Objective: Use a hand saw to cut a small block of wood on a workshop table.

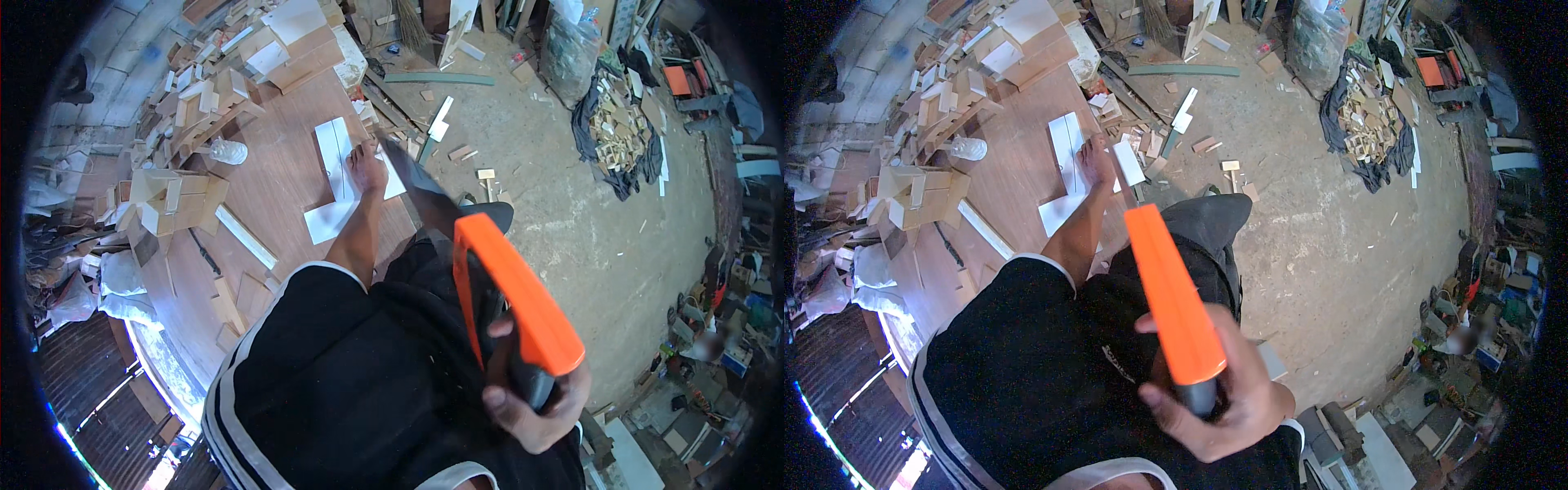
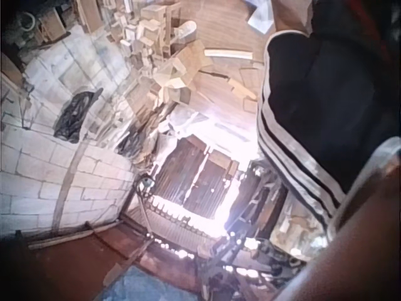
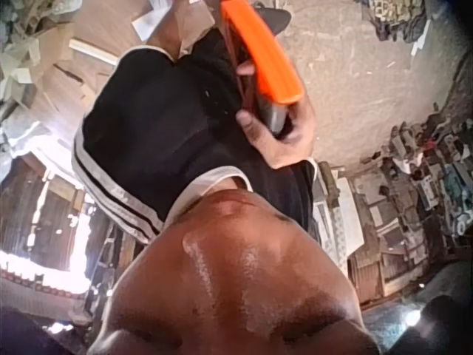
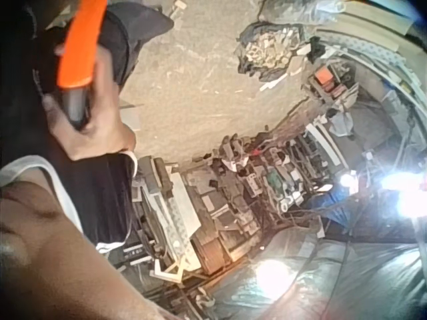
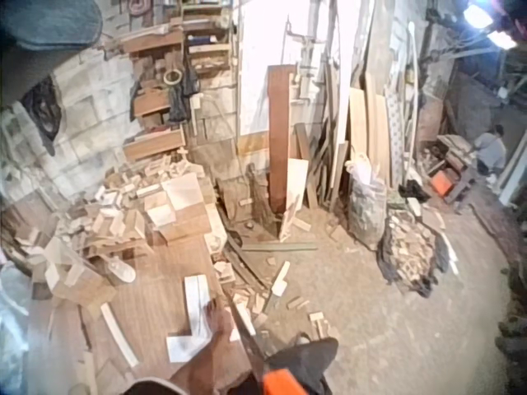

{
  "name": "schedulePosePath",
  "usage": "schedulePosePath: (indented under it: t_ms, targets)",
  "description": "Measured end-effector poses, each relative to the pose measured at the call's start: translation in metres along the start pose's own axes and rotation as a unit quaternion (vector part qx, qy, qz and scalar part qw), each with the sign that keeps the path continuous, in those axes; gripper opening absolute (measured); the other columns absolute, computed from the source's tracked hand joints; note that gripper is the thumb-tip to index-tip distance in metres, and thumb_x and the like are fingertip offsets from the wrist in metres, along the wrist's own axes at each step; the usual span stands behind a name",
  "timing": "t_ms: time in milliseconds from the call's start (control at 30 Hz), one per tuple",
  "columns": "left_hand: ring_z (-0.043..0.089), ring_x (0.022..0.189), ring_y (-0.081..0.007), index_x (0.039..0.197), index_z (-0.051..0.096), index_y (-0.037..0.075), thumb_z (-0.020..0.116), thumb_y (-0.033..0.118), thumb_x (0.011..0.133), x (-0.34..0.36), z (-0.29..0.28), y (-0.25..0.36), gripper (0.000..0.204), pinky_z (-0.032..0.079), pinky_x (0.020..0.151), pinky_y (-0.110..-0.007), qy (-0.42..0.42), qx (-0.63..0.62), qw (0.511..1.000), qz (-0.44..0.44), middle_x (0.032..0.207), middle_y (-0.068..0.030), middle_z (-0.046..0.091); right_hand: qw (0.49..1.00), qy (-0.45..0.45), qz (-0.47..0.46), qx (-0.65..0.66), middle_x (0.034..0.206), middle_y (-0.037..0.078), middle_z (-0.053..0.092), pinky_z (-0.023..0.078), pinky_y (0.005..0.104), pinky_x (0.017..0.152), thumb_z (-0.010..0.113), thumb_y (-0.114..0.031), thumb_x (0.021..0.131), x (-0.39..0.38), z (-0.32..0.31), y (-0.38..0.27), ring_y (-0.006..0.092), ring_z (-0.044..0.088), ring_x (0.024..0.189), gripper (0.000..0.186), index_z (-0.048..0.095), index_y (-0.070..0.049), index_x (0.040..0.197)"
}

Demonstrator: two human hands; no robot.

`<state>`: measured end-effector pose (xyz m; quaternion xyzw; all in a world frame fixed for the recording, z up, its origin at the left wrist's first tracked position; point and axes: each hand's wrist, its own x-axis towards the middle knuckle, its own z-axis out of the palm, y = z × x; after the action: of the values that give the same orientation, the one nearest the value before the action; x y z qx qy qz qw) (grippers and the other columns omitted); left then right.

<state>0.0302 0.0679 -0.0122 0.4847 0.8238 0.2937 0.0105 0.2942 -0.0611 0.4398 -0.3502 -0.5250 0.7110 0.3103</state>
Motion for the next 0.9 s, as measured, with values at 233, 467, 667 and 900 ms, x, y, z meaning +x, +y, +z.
schedulePosePath:
  t_ms: [233,467,667,900]
  targets:
    - [0.053,0.102,-0.0259,0.110,0.061,0.015,0.058,0.024,0.087,0.005,-0.001,0.005,0.025,0.035,0.090,-0.041,0.003,0.049,0.999,0.017,0.104,-0.0096,0.060,0.984,0.049,-0.025,-0.169,0.090,0.004,0.052,0.042,0.0256,0.071,0.074,-0.007,0.079,0.043,-0.032,0.067,0.0113,0.052,0.076,0.036,0.052,-0.005,0.108]
    - [0.038,0.126,-0.0322,0.097,0.071,0.009,0.059,0.051,0.086,0.008,-0.012,0.011,0.045,0.026,0.102,-0.050,-0.138,0.051,0.988,0.045,0.131,-0.0162,0.051,0.989,0.085,0.077,-0.094,0.078,-0.001,0.050,0.039,0.0230,0.055,0.071,-0.011,0.084,0.082,-0.085,0.158,0.0065,0.047,0.063,0.038,0.050,-0.004,0.115]
    - [0.061,0.101,-0.0355,0.098,0.069,0.002,0.068,0.046,0.082,0.049,-0.039,0.031,0.046,0.045,0.087,-0.043,-0.280,-0.084,0.951,-0.096,0.107,-0.0202,0.065,0.990,0.075,0.117,-0.019,0.072,-0.001,0.050,0.037,0.0230,0.044,0.070,-0.011,0.085,0.101,-0.115,0.163,0.0067,0.048,0.051,0.038,0.048,-0.005,0.116]
    - [0.065,0.091,-0.0353,0.099,0.062,0.002,0.074,0.021,0.078,0.063,-0.075,0.054,0.030,0.050,0.077,-0.042,-0.211,-0.016,0.973,0.091,0.095,-0.0187,0.066,0.995,0.034,0.094,-0.026,0.069,-0.001,0.048,0.036,0.0252,0.042,0.069,-0.011,0.085,0.140,-0.172,0.176,0.0078,0.046,0.047,0.038,0.048,-0.004,0.116]
